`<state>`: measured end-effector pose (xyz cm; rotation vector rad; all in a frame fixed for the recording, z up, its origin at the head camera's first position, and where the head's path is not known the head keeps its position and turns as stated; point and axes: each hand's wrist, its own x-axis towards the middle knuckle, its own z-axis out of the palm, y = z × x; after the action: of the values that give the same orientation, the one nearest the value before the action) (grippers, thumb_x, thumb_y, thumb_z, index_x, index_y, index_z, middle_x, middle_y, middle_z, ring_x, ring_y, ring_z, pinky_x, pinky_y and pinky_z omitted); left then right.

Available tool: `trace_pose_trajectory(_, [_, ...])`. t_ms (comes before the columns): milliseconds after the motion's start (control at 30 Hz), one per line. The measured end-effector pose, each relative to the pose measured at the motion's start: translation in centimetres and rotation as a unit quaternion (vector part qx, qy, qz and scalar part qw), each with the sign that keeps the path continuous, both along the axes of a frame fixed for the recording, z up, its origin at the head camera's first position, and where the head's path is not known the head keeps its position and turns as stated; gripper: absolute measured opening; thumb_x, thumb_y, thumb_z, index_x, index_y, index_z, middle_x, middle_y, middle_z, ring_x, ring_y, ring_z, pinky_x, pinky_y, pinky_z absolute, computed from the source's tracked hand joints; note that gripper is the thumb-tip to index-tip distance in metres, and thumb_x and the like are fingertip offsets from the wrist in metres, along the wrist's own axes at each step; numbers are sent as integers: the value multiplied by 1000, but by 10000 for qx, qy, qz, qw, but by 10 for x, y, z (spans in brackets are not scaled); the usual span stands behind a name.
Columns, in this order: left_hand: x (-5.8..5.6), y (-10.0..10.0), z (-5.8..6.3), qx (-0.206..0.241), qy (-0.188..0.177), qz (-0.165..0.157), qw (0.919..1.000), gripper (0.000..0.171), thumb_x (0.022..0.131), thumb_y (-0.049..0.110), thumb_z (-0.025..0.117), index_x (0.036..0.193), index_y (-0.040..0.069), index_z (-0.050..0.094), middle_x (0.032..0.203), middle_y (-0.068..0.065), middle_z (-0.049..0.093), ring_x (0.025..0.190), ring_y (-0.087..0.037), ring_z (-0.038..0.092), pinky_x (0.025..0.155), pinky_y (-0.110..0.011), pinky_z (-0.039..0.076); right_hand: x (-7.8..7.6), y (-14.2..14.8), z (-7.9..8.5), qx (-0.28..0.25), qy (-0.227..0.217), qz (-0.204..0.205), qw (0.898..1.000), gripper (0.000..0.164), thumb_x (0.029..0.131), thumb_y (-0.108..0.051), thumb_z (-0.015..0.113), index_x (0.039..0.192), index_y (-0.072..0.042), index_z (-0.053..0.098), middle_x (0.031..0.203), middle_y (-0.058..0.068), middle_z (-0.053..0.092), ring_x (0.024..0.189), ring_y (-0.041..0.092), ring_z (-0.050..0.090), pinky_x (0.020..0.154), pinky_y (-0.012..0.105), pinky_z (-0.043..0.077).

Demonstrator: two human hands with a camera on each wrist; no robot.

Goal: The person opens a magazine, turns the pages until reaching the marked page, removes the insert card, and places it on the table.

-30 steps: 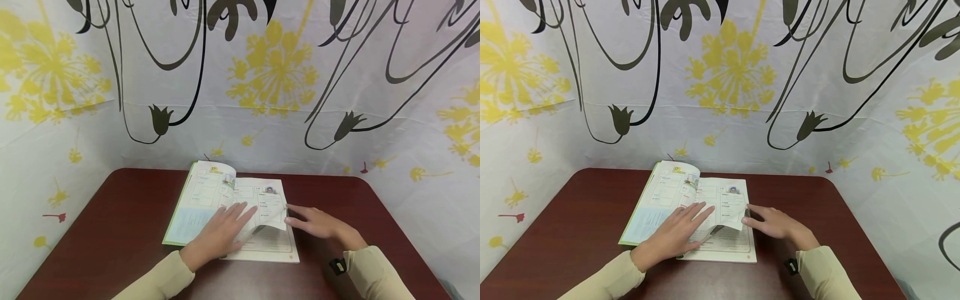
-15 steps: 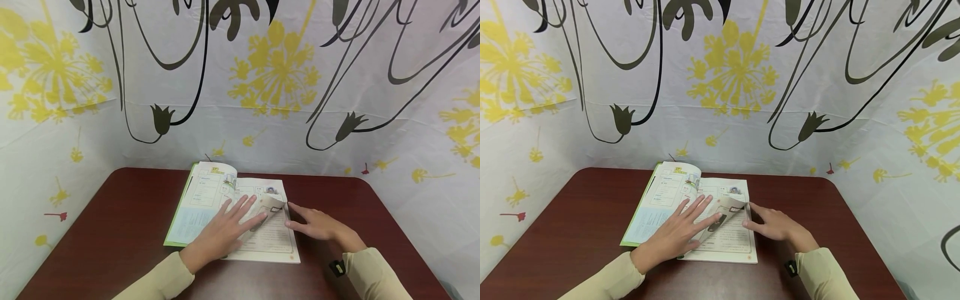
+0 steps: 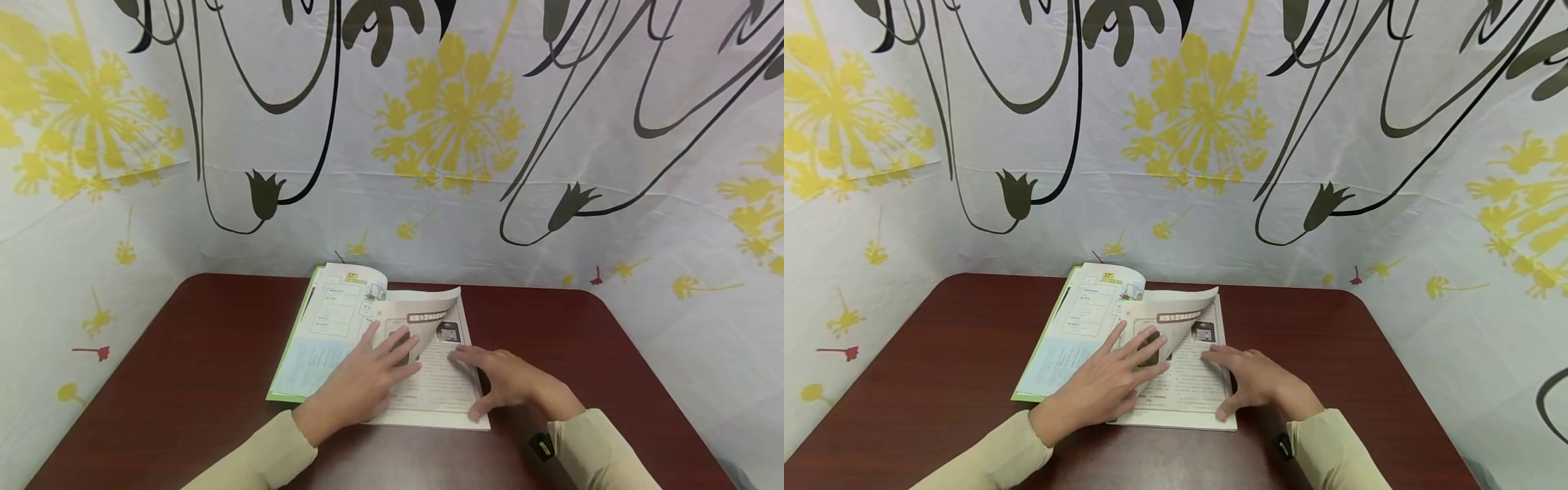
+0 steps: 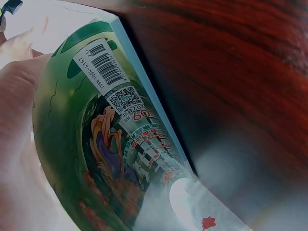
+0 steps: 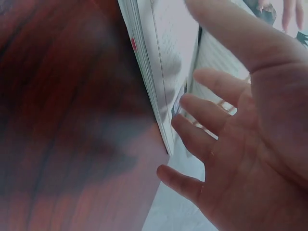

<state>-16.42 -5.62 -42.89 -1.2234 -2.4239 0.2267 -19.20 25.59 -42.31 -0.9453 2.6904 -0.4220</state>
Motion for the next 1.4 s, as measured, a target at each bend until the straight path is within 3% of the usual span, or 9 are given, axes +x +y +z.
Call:
trace_pose_trajectory(167, [-1, 0, 0, -267, 144, -47, 9995, 40, 89, 33, 63, 129, 31, 65, 158, -3, 37, 150, -27, 23, 117, -58, 19, 1, -1, -3, 69, -294, -69, 9995, 99, 61, -49, 90, 146, -15, 51, 154, 16, 41, 135, 40, 45, 100, 58, 42])
trace_pose_trajectory(467, [0, -2, -1, -522, -74, -10, 9986, 22, 87, 37, 65, 104, 27, 76, 153, -4, 45, 148, -28, 27, 115, -60, 21, 5, -4, -3, 180, -113, -85, 9997, 98, 60, -47, 90, 144, -13, 54, 151, 18, 44, 130, 41, 50, 96, 56, 46])
trace_pose_trajectory(700, [1, -3, 2, -483, -190, 127, 9986, 19, 89, 33, 62, 91, 20, 76, 146, -4, 52, 145, -28, 33, 114, -60, 23, 6, -7, 0, 225, -78, -130, 9996, 97, 60, -44, 91, 143, -12, 55, 151, 18, 45, 130, 42, 50, 96, 59, 44])
trace_pose_trajectory(967, [1, -5, -1, -211, -200, 532, 9982, 21, 84, 33, 63, 81, 15, 74, 139, -6, 59, 140, -29, 41, 111, -65, 25, 5, -7, -2, 309, -111, -209, 9992, 98, 59, -45, 91, 144, -13, 54, 152, 16, 44, 132, 41, 48, 99, 60, 41])
trace_pose_trajectory(1100, [1, -7, -2, -90, -431, 713, 9965, 21, 83, 34, 65, 85, 15, 75, 140, -7, 58, 139, -30, 43, 103, -72, 30, 5, -8, -2, 329, -83, -206, 9992, 97, 59, -44, 92, 143, -13, 55, 151, 16, 45, 132, 41, 48, 98, 59, 42])
trace_pose_trajectory(1400, [4, -9, 1, 138, -1434, 1188, 9824, 35, 89, 34, 62, 116, 14, 70, 147, -12, 50, 141, -36, 38, 89, -76, 39, 6, -8, -2, 319, -2, -137, 9994, 96, 59, -42, 92, 143, -12, 55, 149, 18, 46, 129, 42, 51, 96, 56, 45])
